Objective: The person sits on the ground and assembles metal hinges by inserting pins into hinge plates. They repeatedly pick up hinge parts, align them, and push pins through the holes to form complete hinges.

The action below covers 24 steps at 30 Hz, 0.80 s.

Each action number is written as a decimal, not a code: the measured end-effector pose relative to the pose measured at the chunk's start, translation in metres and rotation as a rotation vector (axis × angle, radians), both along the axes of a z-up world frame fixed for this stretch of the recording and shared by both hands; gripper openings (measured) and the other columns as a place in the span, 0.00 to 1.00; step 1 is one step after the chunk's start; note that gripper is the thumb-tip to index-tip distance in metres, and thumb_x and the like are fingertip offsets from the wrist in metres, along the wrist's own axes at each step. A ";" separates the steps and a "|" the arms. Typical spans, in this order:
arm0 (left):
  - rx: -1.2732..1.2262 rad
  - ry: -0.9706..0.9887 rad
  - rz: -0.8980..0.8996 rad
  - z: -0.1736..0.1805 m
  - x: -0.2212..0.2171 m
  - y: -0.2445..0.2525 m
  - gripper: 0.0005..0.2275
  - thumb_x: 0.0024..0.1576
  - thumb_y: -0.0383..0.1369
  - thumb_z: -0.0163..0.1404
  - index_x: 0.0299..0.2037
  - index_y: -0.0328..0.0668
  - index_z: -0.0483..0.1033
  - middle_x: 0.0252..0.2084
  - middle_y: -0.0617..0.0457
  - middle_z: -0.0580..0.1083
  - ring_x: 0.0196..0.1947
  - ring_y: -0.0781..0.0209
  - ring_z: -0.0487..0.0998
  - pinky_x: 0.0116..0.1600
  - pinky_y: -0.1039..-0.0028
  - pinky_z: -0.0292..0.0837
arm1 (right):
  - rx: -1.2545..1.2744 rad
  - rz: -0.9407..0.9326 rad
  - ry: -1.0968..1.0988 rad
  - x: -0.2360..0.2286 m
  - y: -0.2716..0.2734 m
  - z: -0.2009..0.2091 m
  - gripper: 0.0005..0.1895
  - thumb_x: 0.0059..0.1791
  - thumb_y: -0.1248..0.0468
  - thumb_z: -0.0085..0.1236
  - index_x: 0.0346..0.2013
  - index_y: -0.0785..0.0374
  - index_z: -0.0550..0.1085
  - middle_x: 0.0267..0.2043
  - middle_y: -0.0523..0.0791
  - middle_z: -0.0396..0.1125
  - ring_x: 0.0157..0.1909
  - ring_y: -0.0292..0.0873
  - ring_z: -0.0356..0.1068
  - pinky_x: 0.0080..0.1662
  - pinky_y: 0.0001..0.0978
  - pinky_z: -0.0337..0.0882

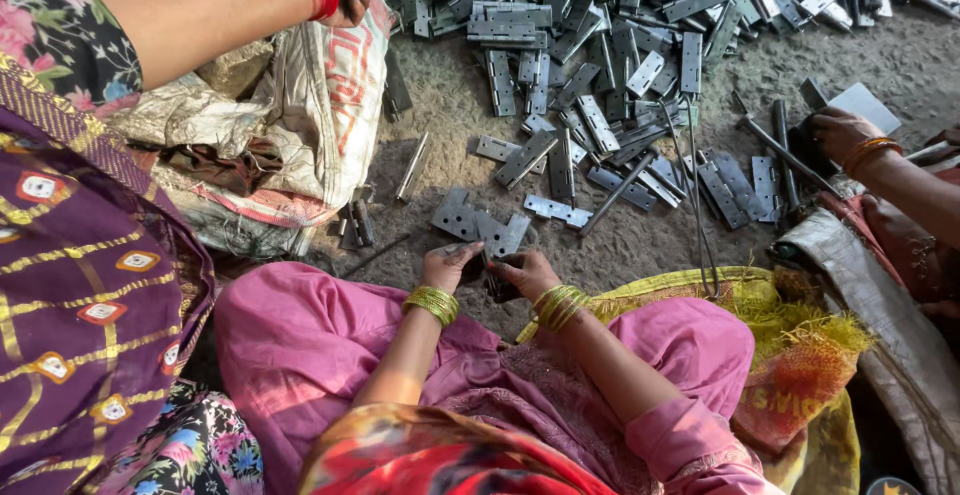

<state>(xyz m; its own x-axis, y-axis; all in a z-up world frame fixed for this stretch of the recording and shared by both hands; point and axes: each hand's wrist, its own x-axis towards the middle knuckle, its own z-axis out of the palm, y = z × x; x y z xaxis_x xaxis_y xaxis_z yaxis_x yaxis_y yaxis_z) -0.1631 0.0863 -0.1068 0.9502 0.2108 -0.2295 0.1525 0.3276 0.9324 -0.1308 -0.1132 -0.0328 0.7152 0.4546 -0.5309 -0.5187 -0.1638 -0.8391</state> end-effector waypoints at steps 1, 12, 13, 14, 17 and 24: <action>-0.004 0.031 0.020 -0.003 -0.002 0.001 0.13 0.56 0.37 0.61 0.40 0.31 0.85 0.39 0.56 0.83 0.37 0.69 0.80 0.47 0.78 0.74 | -0.035 0.003 -0.097 -0.003 0.001 -0.005 0.16 0.50 0.60 0.61 0.40 0.73 0.79 0.31 0.49 0.77 0.30 0.42 0.78 0.35 0.35 0.80; 0.123 0.073 0.259 -0.051 0.000 0.002 0.08 0.55 0.32 0.58 0.37 0.34 0.84 0.36 0.52 0.83 0.37 0.64 0.83 0.49 0.74 0.77 | -0.039 -0.298 -0.024 0.007 0.002 -0.041 0.16 0.52 0.63 0.51 0.51 0.70 0.75 0.36 0.46 0.76 0.33 0.42 0.76 0.36 0.37 0.78; 0.090 0.072 0.265 -0.051 -0.001 0.005 0.09 0.56 0.33 0.58 0.38 0.33 0.84 0.38 0.51 0.83 0.38 0.63 0.82 0.49 0.72 0.76 | -0.090 -0.233 -0.034 0.014 0.003 -0.033 0.16 0.53 0.62 0.52 0.51 0.69 0.76 0.37 0.46 0.76 0.34 0.42 0.76 0.37 0.37 0.78; 0.054 0.068 0.272 -0.050 0.001 0.007 0.10 0.56 0.34 0.58 0.38 0.33 0.84 0.39 0.50 0.82 0.39 0.61 0.82 0.49 0.71 0.75 | -0.142 -0.166 -0.047 0.027 0.001 -0.023 0.16 0.54 0.60 0.54 0.50 0.68 0.76 0.38 0.47 0.76 0.34 0.41 0.76 0.37 0.36 0.77; 0.148 0.037 0.327 -0.037 0.006 0.016 0.14 0.58 0.39 0.54 0.41 0.34 0.85 0.44 0.49 0.83 0.44 0.60 0.81 0.53 0.71 0.74 | -0.361 -0.148 -0.072 0.082 -0.012 0.009 0.16 0.52 0.55 0.53 0.48 0.62 0.76 0.39 0.51 0.78 0.36 0.50 0.77 0.37 0.44 0.76; 0.203 0.264 0.301 -0.002 -0.004 0.010 0.22 0.56 0.46 0.57 0.52 0.35 0.80 0.53 0.51 0.79 0.52 0.59 0.77 0.58 0.70 0.67 | -1.222 -0.222 -0.715 0.169 -0.024 -0.004 0.29 0.43 0.52 0.68 0.50 0.64 0.70 0.49 0.55 0.69 0.50 0.58 0.72 0.46 0.50 0.74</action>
<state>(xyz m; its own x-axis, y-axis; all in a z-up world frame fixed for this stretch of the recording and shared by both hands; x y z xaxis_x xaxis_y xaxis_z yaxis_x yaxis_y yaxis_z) -0.1667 0.0964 -0.1092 0.7539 0.5346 -0.3818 0.3201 0.2085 0.9241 0.0385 -0.1370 -0.0368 0.9853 -0.1709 -0.0024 -0.1627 -0.9332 -0.3205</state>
